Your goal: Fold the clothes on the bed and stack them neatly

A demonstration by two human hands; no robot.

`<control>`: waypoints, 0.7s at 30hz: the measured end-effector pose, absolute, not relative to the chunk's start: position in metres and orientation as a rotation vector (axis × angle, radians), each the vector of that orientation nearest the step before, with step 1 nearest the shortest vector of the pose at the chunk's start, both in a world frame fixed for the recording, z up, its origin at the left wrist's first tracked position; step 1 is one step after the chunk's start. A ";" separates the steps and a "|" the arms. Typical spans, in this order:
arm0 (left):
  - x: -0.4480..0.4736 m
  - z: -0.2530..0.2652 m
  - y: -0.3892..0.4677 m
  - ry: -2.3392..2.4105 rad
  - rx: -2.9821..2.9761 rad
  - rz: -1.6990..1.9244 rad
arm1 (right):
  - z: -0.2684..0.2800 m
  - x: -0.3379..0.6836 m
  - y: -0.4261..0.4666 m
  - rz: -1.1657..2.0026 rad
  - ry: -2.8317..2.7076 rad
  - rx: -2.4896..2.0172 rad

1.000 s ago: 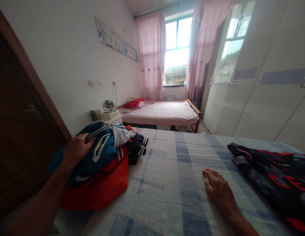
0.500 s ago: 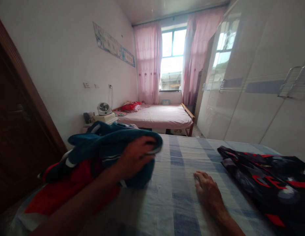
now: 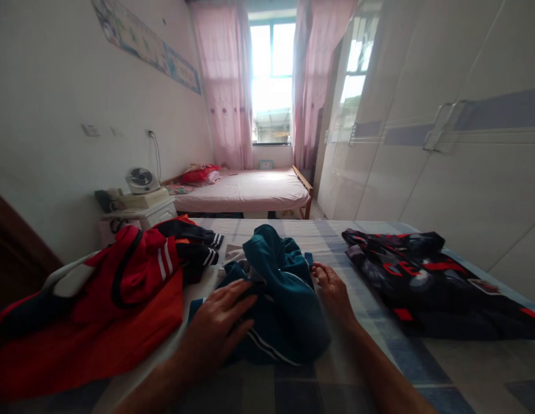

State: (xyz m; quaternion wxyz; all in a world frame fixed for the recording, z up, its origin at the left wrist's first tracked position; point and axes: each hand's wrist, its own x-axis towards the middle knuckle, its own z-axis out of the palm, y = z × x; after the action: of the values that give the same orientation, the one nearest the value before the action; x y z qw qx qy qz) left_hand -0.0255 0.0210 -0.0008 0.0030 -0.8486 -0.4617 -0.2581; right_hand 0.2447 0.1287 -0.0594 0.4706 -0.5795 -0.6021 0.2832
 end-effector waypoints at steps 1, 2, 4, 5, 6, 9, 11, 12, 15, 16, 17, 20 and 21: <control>-0.035 -0.004 0.022 -1.542 -2.554 -0.872 | -0.056 0.244 0.129 0.684 -1.481 -1.398; -0.044 -0.009 0.023 -1.637 -2.458 -0.931 | -0.052 0.243 0.130 0.660 -1.500 -1.387; -0.057 -0.019 0.025 -1.827 -2.349 -1.029 | -0.042 0.241 0.134 0.613 -1.572 -1.399; -0.061 -0.024 0.025 -1.920 -2.337 -1.074 | -0.036 0.239 0.136 0.603 -1.629 -1.411; -0.063 -0.027 0.024 -2.006 -2.343 -1.121 | -0.032 0.236 0.138 0.598 -1.706 -1.416; -0.062 -0.031 0.020 -2.123 -2.410 -1.269 | -0.024 0.224 0.144 0.517 -1.986 -1.398; -0.059 -0.031 0.016 -2.083 -2.425 -1.391 | -0.026 0.215 0.147 0.415 -2.120 -1.419; -0.057 -0.029 0.013 -2.067 -2.433 -1.452 | -0.028 0.210 0.149 0.378 -2.156 -1.441; -0.053 -0.019 0.006 -2.111 -2.420 -1.621 | -0.030 0.202 0.152 0.351 -2.177 -1.487; -0.053 -0.013 0.004 -2.126 -2.395 -1.666 | -0.028 0.202 0.151 0.343 -2.163 -1.495; -0.055 -0.006 0.001 -2.124 -2.353 -1.708 | -0.022 0.203 0.150 0.331 -2.127 -1.500; -0.072 0.019 -0.009 -2.032 -2.120 -1.801 | 0.014 0.215 0.133 0.331 -1.841 -1.459; -0.083 0.026 -0.012 -2.016 -1.993 -1.816 | 0.030 0.222 0.123 0.363 -1.698 -1.411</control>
State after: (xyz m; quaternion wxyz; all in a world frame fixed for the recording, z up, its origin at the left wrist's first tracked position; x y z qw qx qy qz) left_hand -0.0826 -0.0122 0.0259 -0.1122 -0.5882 -0.5951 -0.5360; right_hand 0.2218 0.1234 0.0303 0.4369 -0.5675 -0.6825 0.1458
